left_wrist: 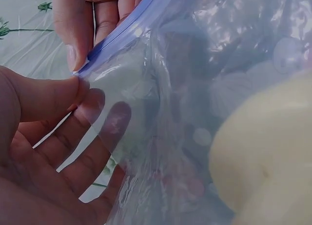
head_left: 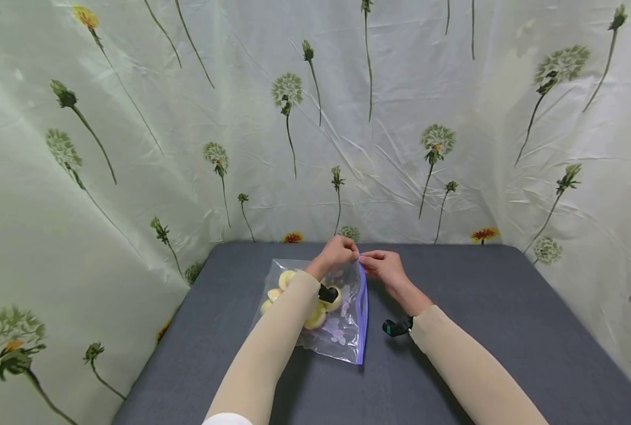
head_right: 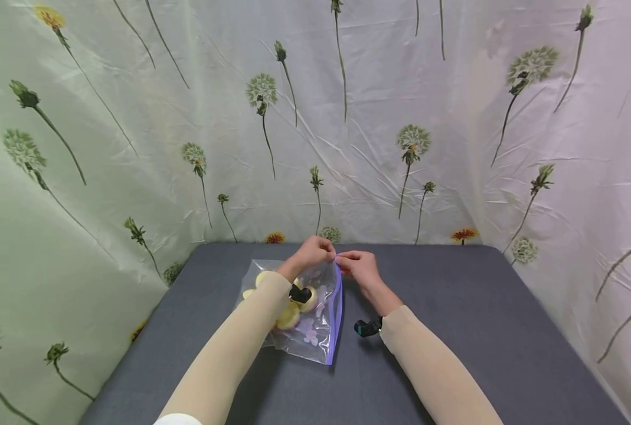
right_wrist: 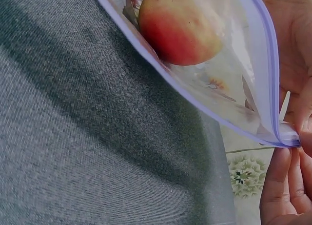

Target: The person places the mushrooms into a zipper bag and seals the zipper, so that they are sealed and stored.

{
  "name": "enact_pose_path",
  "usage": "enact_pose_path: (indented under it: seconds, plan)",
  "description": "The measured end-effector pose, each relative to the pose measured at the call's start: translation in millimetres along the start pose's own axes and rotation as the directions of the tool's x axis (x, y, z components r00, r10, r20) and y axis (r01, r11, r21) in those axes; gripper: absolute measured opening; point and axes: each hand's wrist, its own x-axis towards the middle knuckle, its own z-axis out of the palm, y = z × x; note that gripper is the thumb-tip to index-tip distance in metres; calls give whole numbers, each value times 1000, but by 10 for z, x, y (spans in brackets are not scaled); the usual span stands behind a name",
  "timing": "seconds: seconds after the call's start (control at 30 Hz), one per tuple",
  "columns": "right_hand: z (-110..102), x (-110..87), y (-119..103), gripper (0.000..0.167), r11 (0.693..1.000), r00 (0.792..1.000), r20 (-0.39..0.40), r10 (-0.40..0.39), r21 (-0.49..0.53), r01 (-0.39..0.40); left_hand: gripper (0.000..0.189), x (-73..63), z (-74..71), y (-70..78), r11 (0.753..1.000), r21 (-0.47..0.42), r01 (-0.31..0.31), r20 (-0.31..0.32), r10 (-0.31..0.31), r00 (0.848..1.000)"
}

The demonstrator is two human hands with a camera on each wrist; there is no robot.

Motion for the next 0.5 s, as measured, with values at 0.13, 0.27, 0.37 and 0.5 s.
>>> enact_pose_path:
  seconds: [0.13, 0.27, 0.37, 0.5]
  plan:
    - [15, -5, 10, 28, 1000, 1000, -1, -7, -14, 7, 13, -13, 6, 7, 1000, 3, 13, -14, -13, 1000]
    - [25, -17, 7, 26, 1000, 1000, -11, -18, -14, 18, 15, -15, 24, 17, 1000, 9, 29, -41, -29, 999]
    - [25, -23, 1, 26, 1000, 1000, -14, -25, -13, 25, 16, -14, 39, 23, 1000, 10, 27, -62, -27, 998]
    - [24, -32, -1, 26, 999, 999, -12, -33, -27, 32, 16, -22, 55, 20, 1000, 20, 24, -81, -23, 996]
